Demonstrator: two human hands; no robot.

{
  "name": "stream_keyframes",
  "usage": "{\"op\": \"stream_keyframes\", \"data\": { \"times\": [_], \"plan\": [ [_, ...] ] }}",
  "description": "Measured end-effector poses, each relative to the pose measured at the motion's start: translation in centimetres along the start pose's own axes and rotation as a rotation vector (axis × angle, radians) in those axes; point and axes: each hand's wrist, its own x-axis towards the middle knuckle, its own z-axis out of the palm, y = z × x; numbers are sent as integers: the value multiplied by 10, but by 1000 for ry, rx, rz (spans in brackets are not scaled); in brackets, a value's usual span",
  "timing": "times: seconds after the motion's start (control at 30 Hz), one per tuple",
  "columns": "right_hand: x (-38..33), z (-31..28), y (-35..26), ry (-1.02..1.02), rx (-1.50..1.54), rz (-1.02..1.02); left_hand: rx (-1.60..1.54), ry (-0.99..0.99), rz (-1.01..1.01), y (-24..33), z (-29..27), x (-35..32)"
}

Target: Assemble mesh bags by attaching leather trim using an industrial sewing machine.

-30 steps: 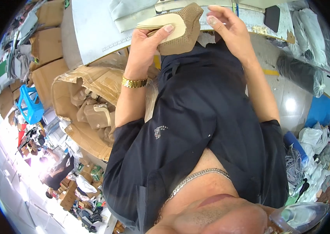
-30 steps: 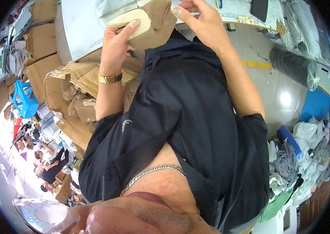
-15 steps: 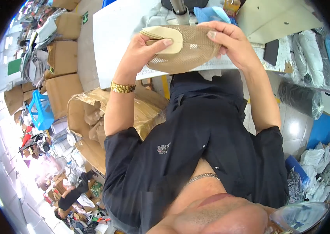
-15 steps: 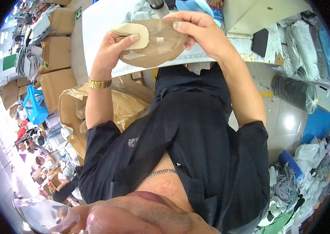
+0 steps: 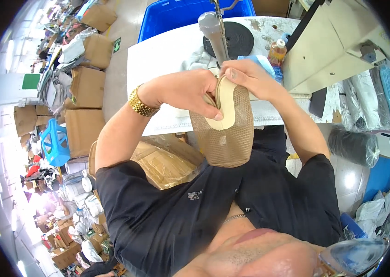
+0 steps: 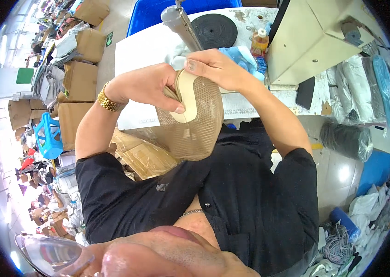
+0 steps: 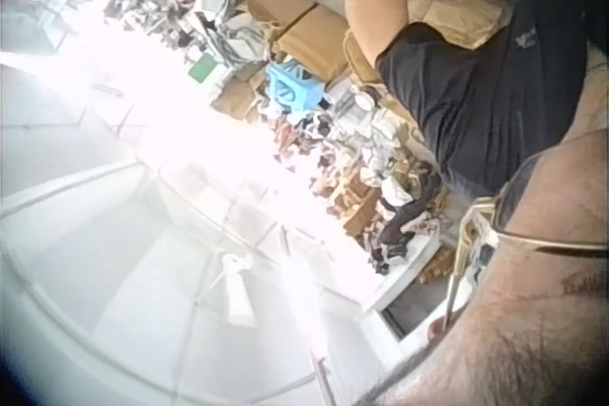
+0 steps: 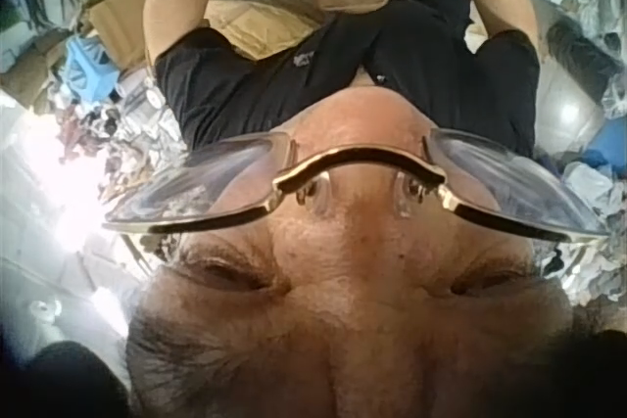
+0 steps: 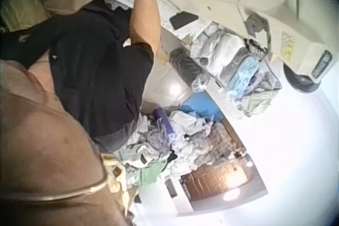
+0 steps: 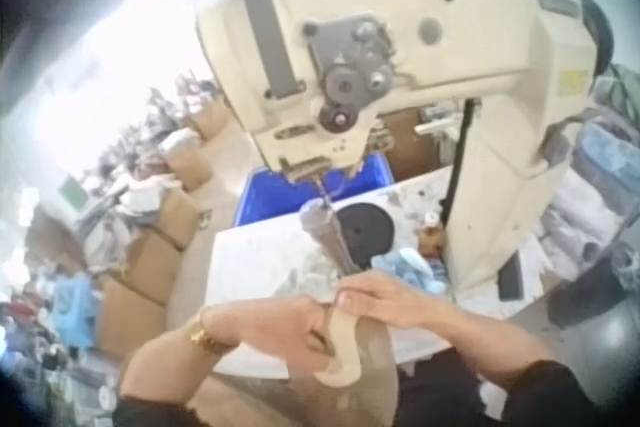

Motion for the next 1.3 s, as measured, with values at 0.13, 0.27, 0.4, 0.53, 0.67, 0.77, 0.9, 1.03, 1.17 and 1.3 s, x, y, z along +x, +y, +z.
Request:
{"op": "stream_keyframes", "data": {
  "times": [0.13,0.27,0.4,0.53,0.67,0.77,0.9,1.03,1.17,1.3],
  "plan": [
    [17,-35,-18,142,-141,-87,45,84,10,-4,-26,3],
    [47,-62,-19,276,-207,-52,39,180,-20,-10,-64,11],
    [57,-62,-31,277,-74,33,135,255,13,0,-77,3],
    [69,-69,-14,339,-61,54,213,232,-110,2,-96,6],
    [87,-82,2,312,-90,-12,282,317,-156,4,-105,5],
    [85,-89,2,349,-233,71,151,401,-84,0,-104,5],
    [42,-66,-30,786,-217,-169,57,394,-68,-3,-103,2],
    [12,-6,-96,573,-590,-644,5,392,-46,-20,-110,6],
    [26,10,-110,452,-939,-795,-131,372,-1,-12,-110,9],
    [11,7,-99,341,-990,-419,-25,518,42,-35,-105,16]
  ]
}}
